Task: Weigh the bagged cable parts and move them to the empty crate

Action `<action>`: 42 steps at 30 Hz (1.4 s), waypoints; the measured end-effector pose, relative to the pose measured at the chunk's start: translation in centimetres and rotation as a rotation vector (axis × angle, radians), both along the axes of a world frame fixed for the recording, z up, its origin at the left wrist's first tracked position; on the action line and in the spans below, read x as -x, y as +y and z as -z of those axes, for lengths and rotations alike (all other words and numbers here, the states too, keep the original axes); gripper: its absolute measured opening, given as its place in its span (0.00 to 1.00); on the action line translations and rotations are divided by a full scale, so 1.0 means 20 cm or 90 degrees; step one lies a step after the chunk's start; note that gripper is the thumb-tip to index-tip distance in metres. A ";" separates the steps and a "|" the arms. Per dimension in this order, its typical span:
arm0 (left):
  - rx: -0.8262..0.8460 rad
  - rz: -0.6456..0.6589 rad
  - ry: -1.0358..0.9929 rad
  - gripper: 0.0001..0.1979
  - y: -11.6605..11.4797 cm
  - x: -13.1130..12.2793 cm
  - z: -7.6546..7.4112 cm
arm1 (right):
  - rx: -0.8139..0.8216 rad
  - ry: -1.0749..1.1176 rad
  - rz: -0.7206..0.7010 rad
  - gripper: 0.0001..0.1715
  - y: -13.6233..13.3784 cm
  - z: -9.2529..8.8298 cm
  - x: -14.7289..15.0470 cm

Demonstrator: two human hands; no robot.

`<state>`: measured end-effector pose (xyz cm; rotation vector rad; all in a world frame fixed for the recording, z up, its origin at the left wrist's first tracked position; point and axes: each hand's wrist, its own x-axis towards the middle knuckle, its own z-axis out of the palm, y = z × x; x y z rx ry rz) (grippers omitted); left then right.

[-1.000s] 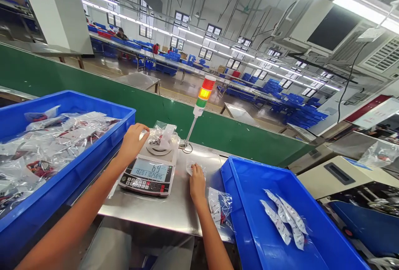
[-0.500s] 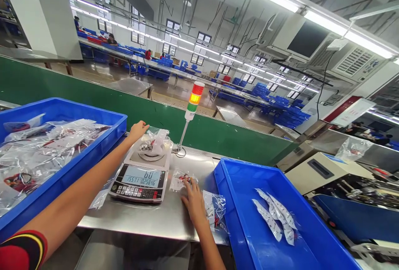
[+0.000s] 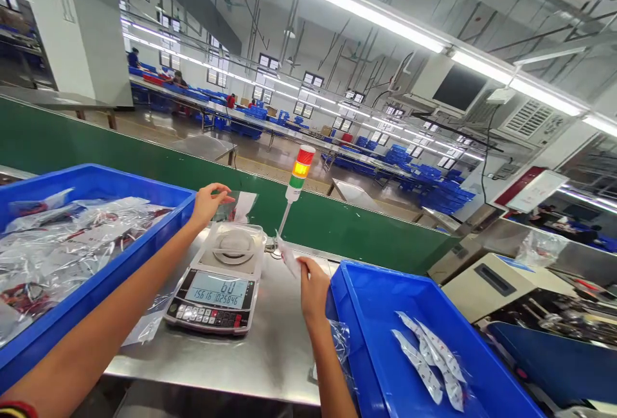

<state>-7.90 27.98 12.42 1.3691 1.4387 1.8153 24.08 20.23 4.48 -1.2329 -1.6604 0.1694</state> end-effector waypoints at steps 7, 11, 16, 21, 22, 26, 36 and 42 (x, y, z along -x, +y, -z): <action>-0.108 -0.104 -0.072 0.04 -0.41 0.09 -0.19 | -0.034 -0.117 -0.218 0.19 0.20 -0.30 0.38; -0.096 -0.074 -0.202 0.12 -0.67 -0.01 -0.11 | 0.069 0.068 -0.295 0.20 0.00 -0.21 0.51; -0.043 -0.028 -0.429 0.23 -0.89 -0.27 0.09 | 0.298 0.354 -0.403 0.30 -0.37 -0.05 0.56; 0.123 0.057 -0.324 0.21 -1.08 -0.43 0.34 | 0.172 0.304 -0.055 0.32 -0.51 0.06 0.38; 0.166 0.085 -0.283 0.22 -1.10 -0.43 0.39 | 0.144 0.255 -0.010 0.32 -0.53 0.09 0.32; 0.290 0.203 -0.171 0.27 -1.14 -0.43 0.51 | 0.170 0.143 -0.055 0.31 -0.65 0.22 0.20; 0.316 0.083 -0.205 0.30 -1.26 -0.53 0.53 | 0.240 0.199 -0.036 0.33 -0.83 0.20 0.31; 0.336 -0.072 -0.189 0.32 -1.32 -0.56 0.55 | 0.156 0.099 0.016 0.31 -0.83 0.22 0.30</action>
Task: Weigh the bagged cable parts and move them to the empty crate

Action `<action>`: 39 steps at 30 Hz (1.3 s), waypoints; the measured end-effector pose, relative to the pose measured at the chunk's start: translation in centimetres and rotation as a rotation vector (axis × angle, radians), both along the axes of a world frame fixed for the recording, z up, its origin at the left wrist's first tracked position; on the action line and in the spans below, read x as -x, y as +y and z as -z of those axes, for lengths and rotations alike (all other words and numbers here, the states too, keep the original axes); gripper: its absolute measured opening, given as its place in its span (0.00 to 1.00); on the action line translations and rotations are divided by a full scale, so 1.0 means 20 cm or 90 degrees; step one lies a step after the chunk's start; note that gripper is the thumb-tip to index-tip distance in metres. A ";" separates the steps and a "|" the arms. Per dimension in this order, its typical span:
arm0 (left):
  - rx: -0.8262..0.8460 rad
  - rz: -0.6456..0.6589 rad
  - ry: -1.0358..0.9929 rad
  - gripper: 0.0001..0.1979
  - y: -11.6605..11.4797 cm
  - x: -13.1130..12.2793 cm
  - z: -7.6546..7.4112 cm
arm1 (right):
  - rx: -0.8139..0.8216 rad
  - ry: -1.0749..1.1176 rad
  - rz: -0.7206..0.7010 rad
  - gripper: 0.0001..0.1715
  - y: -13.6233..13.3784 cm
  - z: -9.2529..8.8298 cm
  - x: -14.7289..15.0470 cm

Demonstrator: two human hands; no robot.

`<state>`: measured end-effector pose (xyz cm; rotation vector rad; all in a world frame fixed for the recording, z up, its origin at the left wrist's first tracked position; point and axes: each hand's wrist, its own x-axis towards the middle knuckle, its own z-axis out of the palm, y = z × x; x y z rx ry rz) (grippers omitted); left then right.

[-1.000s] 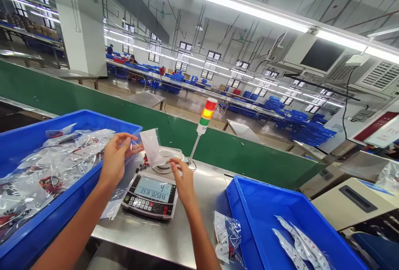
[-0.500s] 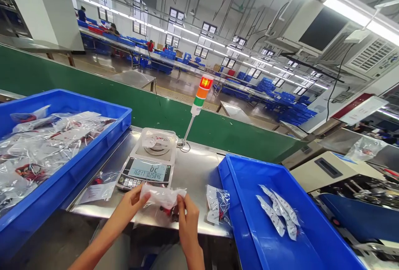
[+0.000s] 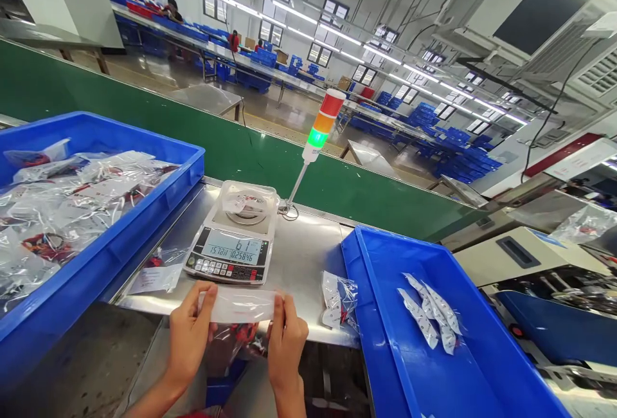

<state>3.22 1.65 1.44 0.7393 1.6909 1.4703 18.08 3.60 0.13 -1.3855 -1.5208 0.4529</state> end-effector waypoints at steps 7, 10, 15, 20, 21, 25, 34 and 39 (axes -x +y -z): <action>-0.077 0.032 0.060 0.26 0.04 0.03 0.06 | -0.075 -0.128 0.072 0.35 0.06 -0.06 -0.03; -0.083 0.066 0.073 0.25 0.06 0.05 0.12 | -0.065 -0.130 0.028 0.34 0.09 -0.10 -0.07; -0.061 0.146 -0.137 0.42 0.11 0.06 0.14 | -0.032 -0.036 0.056 0.34 0.08 -0.09 -0.10; 0.023 0.383 -0.324 0.37 0.11 0.02 0.10 | 0.040 0.040 0.114 0.35 0.06 -0.01 -0.10; 0.024 0.380 -0.305 0.33 0.12 0.02 0.11 | 0.061 0.049 0.107 0.35 0.07 -0.01 -0.12; -0.002 0.378 -0.232 0.22 0.14 0.03 0.12 | 0.171 0.124 -0.035 0.31 0.11 -0.07 -0.21; -0.060 0.434 -0.029 0.12 0.21 0.08 0.04 | 0.276 0.007 -0.177 0.24 0.13 -0.15 -0.30; -0.276 0.183 0.368 0.08 0.44 0.23 -0.13 | 0.146 0.011 0.088 0.33 0.11 -0.07 -0.42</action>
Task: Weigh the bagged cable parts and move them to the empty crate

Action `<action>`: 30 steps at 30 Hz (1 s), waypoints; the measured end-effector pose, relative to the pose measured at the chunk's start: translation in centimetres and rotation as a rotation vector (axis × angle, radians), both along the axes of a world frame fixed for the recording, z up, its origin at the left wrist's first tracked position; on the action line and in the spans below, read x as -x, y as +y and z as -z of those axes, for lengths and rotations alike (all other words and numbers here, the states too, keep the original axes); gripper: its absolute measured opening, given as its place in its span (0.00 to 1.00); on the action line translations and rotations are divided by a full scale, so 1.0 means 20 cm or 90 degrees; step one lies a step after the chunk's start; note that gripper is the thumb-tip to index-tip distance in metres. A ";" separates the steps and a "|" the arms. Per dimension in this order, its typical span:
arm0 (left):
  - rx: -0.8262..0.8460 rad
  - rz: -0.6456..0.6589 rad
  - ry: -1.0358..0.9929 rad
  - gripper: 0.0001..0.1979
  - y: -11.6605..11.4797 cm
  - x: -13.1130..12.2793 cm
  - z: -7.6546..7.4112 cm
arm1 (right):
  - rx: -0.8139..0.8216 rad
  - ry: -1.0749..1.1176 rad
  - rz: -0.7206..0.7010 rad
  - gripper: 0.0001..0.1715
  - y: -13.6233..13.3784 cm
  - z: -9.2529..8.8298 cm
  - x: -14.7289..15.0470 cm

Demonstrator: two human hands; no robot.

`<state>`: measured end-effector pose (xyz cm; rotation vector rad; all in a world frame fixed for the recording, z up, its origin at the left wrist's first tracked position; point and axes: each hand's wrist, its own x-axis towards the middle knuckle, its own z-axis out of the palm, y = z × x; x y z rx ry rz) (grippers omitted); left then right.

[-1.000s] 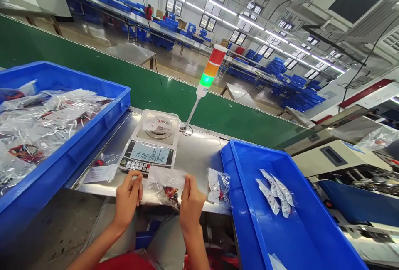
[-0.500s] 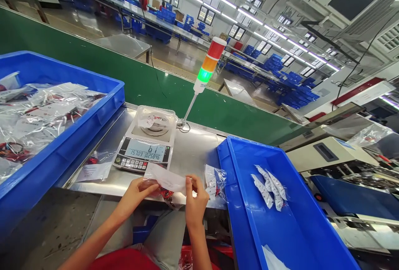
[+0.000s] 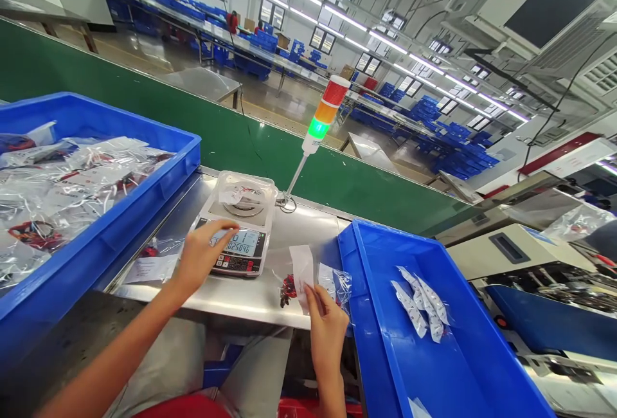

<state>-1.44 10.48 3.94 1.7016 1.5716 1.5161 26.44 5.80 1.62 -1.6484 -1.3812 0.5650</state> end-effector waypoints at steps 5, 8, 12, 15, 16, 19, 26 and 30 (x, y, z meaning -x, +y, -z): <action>-0.089 -0.067 0.225 0.09 0.25 0.12 -0.12 | -0.031 -0.011 0.104 0.39 -0.01 0.03 -0.08; -0.023 -0.058 0.272 0.07 0.39 0.07 -0.14 | -0.052 -0.013 0.095 0.38 0.01 0.02 -0.08; 0.088 -0.091 0.313 0.06 0.55 -0.03 -0.19 | -0.147 -0.034 0.065 0.33 0.14 -0.07 0.00; 0.104 -0.146 0.285 0.11 0.60 -0.01 -0.29 | -0.250 -0.084 0.002 0.29 0.33 -0.19 0.14; 0.104 -0.183 0.265 0.11 0.59 0.03 -0.34 | -0.291 -0.105 -0.028 0.28 0.41 -0.23 0.20; 0.083 -0.329 0.177 0.08 0.49 0.22 -0.48 | -0.421 -0.180 -0.108 0.25 0.67 -0.34 0.39; 0.069 -0.579 0.145 0.11 0.06 0.77 -0.59 | -0.390 -0.365 -0.429 0.16 0.91 -0.34 0.70; 0.044 -0.621 0.173 0.18 -0.14 0.91 -0.45 | -0.413 -0.263 -0.391 0.19 0.80 -0.21 0.52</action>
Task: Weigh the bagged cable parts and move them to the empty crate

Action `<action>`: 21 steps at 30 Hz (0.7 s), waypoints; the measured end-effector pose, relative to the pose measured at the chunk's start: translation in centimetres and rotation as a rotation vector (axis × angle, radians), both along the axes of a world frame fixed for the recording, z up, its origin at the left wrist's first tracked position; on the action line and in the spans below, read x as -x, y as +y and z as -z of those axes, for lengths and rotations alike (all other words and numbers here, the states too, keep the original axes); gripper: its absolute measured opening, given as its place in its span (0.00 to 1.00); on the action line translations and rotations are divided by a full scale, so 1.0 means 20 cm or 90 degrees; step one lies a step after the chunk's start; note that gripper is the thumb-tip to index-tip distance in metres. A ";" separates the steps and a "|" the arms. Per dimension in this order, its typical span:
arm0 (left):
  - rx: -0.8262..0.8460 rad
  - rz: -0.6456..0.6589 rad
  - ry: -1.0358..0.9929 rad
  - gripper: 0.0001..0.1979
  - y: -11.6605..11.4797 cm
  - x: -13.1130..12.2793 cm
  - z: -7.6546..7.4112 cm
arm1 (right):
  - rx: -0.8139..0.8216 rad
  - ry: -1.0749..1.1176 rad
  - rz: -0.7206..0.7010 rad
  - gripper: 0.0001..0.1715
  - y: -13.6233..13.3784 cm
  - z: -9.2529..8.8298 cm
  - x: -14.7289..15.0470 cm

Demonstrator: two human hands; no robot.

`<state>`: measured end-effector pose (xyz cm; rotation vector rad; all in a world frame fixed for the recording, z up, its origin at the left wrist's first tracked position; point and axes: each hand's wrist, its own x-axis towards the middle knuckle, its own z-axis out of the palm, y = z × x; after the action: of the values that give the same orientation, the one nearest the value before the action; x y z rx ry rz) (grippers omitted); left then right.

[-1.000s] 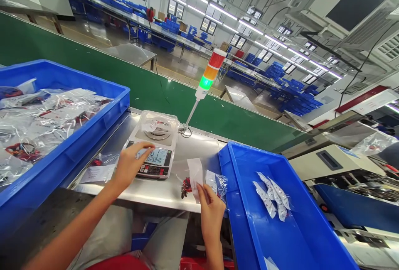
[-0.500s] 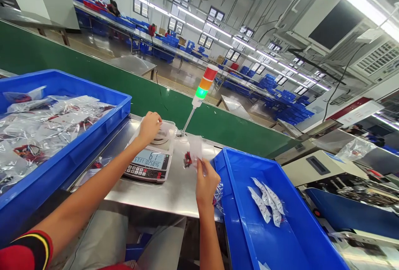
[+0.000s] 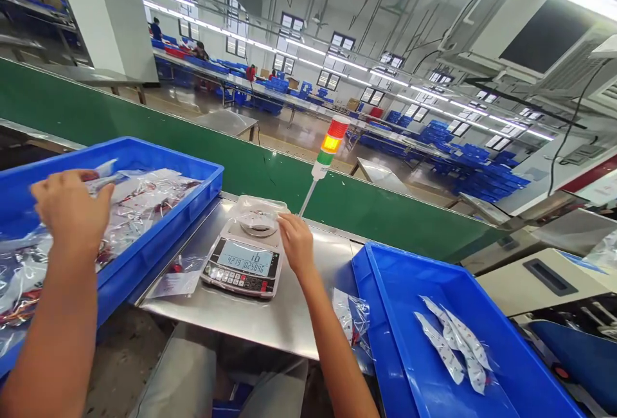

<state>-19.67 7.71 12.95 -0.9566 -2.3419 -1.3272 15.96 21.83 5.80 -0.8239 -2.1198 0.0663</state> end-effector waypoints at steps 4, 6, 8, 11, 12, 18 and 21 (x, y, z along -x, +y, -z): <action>-0.072 0.067 0.072 0.22 -0.06 -0.12 0.11 | 0.084 -0.017 0.276 0.21 -0.15 0.20 -0.40; -0.089 0.155 0.106 0.19 -0.05 -0.26 0.14 | 0.197 -0.149 0.411 0.21 -0.25 0.33 -0.59; -0.090 0.272 0.102 0.15 -0.02 -0.41 0.17 | 0.333 -0.283 0.503 0.23 -0.36 0.44 -0.73; -0.089 0.416 0.035 0.12 0.01 -0.61 0.23 | 0.438 -0.374 0.527 0.27 -0.48 0.57 -0.85; -0.083 0.450 0.003 0.12 0.02 -0.66 0.25 | 0.436 -0.372 0.521 0.27 -0.51 0.59 -0.87; -0.035 0.543 -0.206 0.12 -0.03 -0.88 0.39 | 0.416 -0.097 0.444 0.21 -0.50 0.57 -0.87; 0.024 0.634 -0.330 0.12 -0.05 -1.00 0.51 | 0.457 0.160 0.348 0.19 -0.49 0.49 -0.77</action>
<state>0.36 6.77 2.69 -2.1808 -2.2594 -2.0601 31.38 12.06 -3.99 -1.6877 -1.5607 0.6289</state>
